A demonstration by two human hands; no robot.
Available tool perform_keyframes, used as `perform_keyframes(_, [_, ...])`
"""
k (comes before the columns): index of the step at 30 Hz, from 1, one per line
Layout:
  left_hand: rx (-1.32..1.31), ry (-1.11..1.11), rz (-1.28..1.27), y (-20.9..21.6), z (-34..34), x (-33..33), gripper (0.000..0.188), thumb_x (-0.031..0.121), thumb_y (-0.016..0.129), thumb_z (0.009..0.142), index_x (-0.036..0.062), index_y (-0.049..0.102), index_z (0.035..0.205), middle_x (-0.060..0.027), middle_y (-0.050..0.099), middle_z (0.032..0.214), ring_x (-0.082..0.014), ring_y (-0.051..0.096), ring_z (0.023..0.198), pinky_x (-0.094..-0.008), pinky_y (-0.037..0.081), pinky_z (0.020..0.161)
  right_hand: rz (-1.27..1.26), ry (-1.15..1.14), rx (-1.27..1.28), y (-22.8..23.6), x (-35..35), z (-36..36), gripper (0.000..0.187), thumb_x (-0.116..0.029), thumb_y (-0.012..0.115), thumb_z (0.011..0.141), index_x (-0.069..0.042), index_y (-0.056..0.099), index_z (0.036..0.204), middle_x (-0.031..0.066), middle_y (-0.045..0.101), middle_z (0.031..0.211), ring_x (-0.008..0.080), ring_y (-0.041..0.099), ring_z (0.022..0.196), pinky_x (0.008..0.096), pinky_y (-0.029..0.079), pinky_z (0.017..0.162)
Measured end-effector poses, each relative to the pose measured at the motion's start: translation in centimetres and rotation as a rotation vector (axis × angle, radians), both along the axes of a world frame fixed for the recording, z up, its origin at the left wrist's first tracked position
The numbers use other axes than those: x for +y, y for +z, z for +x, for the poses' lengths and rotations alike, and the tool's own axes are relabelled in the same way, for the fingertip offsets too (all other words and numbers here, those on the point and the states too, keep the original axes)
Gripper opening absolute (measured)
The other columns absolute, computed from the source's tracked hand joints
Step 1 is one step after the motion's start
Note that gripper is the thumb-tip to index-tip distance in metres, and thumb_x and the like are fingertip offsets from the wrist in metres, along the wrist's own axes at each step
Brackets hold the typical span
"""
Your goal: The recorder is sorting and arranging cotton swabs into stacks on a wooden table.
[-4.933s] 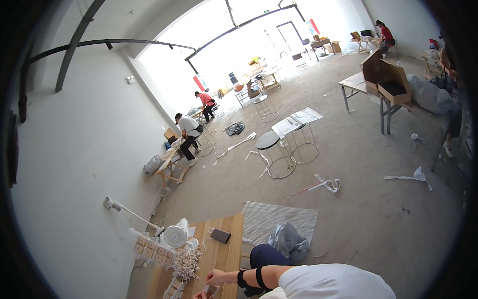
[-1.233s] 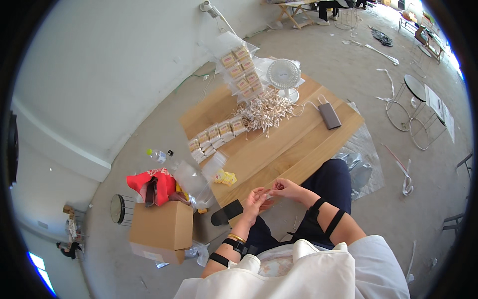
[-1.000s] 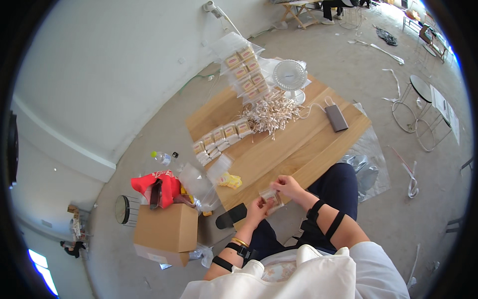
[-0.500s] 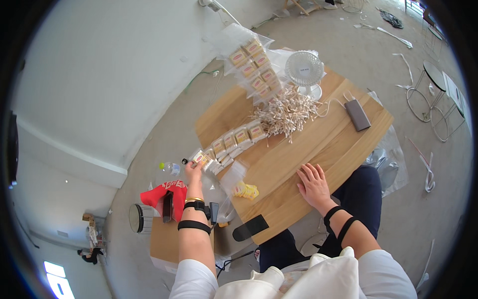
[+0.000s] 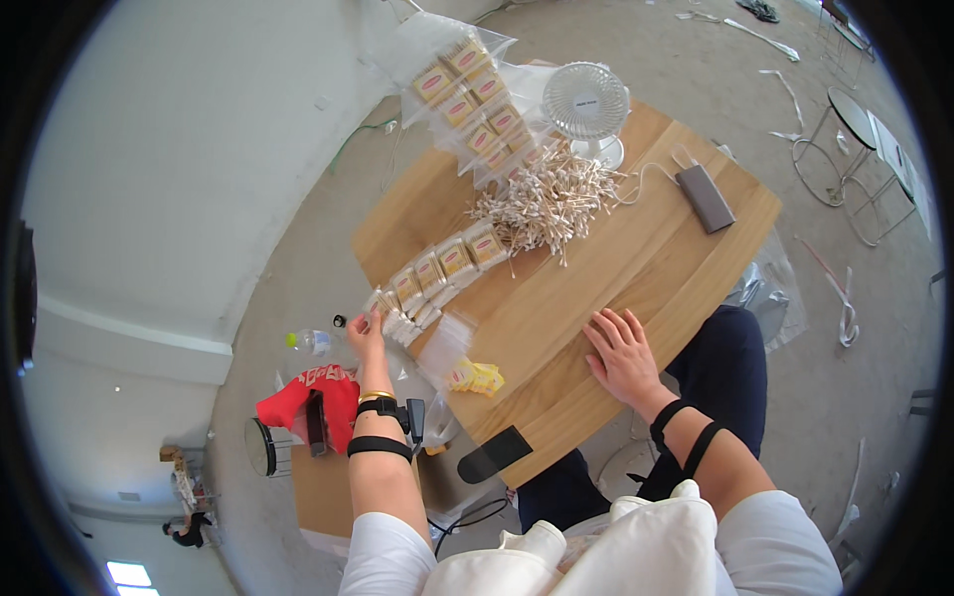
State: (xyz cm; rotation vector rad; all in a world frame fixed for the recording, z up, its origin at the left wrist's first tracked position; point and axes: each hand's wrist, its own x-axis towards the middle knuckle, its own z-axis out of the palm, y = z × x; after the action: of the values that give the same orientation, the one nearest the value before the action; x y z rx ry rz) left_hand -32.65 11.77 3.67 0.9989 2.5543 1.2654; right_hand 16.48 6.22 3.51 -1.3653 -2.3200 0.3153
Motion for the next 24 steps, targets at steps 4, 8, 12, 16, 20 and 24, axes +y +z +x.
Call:
perform_keyframes(4, [-0.213, -0.151, 0.227, -0.6, 1.8, 0.1, 0.040, 0.022, 0.071, 0.092, -0.0009, 0.059, 0.123, -0.0163, 0.063, 0.122, -0.0245, 0.062, 0.110, -0.0381, 0.049, 0.096, 0.003, -0.006, -0.009, 0.0, 0.0, 0.4, 0.050, -0.026, 0.064, 0.088, -0.010, 0.056, 0.135, 0.0102, 0.050, 0.142, 0.0279, 0.039, 0.140, 0.0482, 0.024, 0.121])
perform_keyframes(8, [-0.252, -0.162, 0.246, 0.1, 2.4, -0.6, 0.033, 0.014, 0.065, 0.096, -0.0006, 0.058, 0.125, -0.0148, 0.063, 0.124, -0.0244, 0.060, 0.115, -0.0386, 0.047, 0.099, 0.004, -0.003, 0.000, 0.0, -0.1, 0.2, 0.050, -0.026, 0.064, 0.088, -0.010, 0.056, 0.135, 0.0103, 0.050, 0.142, 0.0277, 0.039, 0.140, 0.0480, 0.024, 0.121])
perform_keyframes(12, [-0.045, -0.155, 0.315, 1.2, 3.3, -2.8, 0.030, 0.012, 0.064, 0.095, -0.0005, 0.059, 0.123, -0.0136, 0.064, 0.122, -0.0243, 0.061, 0.112, -0.0380, 0.047, 0.099, -0.007, 0.011, 0.018, 0.3, -0.2, -0.2, 0.050, -0.026, 0.064, 0.089, -0.010, 0.056, 0.135, 0.0099, 0.050, 0.142, 0.0272, 0.039, 0.140, 0.0473, 0.024, 0.121])
perform_keyframes(16, [-0.008, -0.203, 0.070, 2.7, 8.2, -5.0, 0.028, 0.013, 0.069, 0.091, 0.0000, 0.061, 0.114, -0.0140, 0.064, 0.121, -0.0261, 0.061, 0.112, -0.0385, 0.046, 0.098, -0.004, -0.017, -0.016, -0.3, -0.3, 0.8, 0.050, -0.027, 0.063, 0.089, -0.010, 0.056, 0.135, 0.0092, 0.050, 0.142, 0.0269, 0.039, 0.140, 0.0469, 0.024, 0.121])
perform_keyframes(20, [0.020, -0.457, -0.166, 2.8, 13.3, -6.9, 0.032, 0.019, 0.077, 0.084, 0.0021, 0.061, 0.106, -0.0135, 0.065, 0.114, -0.0301, 0.062, 0.107, -0.0402, 0.048, 0.093, 0.009, -0.013, 0.003, -0.2, -0.1, 0.7, 0.049, -0.028, 0.063, 0.089, -0.010, 0.057, 0.135, 0.0092, 0.051, 0.142, 0.0269, 0.039, 0.140, 0.0469, 0.024, 0.121])
perform_keyframes(24, [0.488, -0.597, -0.204, 2.2, 15.4, -7.0, 0.042, 0.025, 0.086, 0.074, 0.0059, 0.060, 0.101, -0.0115, 0.065, 0.101, -0.0346, 0.062, 0.096, -0.0433, 0.050, 0.083, 0.018, -0.013, 0.017, -0.9, 0.0, 0.3, 0.048, -0.029, 0.062, 0.090, -0.011, 0.057, 0.135, 0.0091, 0.051, 0.143, 0.0267, 0.039, 0.140, 0.0472, 0.024, 0.121])
